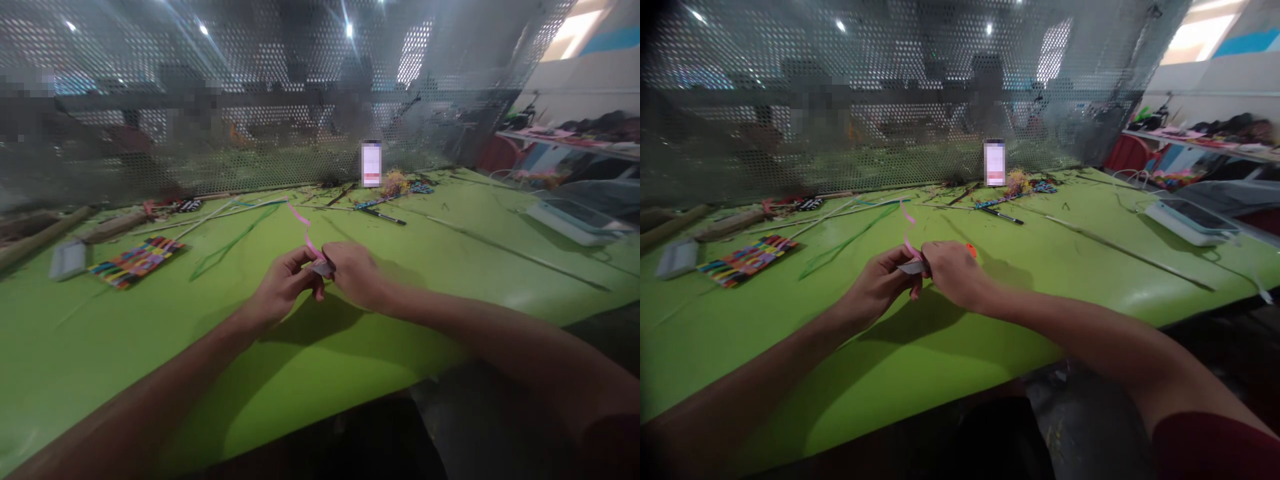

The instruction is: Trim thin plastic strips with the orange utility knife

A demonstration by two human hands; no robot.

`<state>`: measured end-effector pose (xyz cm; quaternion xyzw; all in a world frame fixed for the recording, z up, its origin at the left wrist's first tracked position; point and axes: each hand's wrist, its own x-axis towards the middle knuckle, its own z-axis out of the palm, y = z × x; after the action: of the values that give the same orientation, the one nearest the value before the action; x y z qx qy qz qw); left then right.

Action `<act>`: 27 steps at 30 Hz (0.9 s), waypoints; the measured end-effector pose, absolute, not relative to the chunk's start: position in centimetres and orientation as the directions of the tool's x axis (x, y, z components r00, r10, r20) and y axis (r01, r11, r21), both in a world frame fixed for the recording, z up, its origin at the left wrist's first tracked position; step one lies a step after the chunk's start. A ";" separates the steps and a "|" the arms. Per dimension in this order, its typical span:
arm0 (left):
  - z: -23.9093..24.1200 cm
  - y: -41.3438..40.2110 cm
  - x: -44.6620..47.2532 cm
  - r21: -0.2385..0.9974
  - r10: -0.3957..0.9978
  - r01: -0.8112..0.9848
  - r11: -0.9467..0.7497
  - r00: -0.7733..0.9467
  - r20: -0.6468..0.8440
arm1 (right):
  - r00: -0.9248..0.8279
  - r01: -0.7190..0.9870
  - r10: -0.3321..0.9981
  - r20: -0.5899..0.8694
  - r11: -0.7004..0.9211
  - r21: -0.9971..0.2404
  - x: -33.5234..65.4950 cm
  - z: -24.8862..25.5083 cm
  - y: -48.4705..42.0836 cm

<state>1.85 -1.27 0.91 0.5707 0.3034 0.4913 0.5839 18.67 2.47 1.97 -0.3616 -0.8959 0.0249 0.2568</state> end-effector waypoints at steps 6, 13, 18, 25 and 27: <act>1.1 -1.4 2.0 0.970 0.931 -0.212 -0.122 0.313 0.186 | -0.607 0.630 0.661 0.440 0.739 -0.239 18.7 2.0 2.5; 1.4 -1.5 1.9 0.974 0.926 -0.183 -0.137 0.325 0.192 | -0.604 0.634 0.669 0.433 0.733 -0.247 18.6 2.1 2.4; 1.8 -1.7 1.8 0.980 0.929 -0.129 -0.154 0.320 0.188 | -0.615 0.625 0.663 0.427 0.740 -0.249 18.7 2.2 2.4; 2.1 -1.8 2.2 0.974 0.932 -0.166 -0.152 0.303 0.197 | -0.607 0.638 0.672 0.424 0.730 -0.245 18.6 2.1 2.4; 2.2 -1.8 2.2 0.977 0.936 -0.152 -0.151 0.296 0.190 | -0.605 0.638 0.674 0.425 0.729 -0.248 18.6 2.0 2.5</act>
<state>2.21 -1.84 2.22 0.5807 0.3377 0.4879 0.5574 18.62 2.47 2.02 -0.3663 -0.8950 0.0357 0.2519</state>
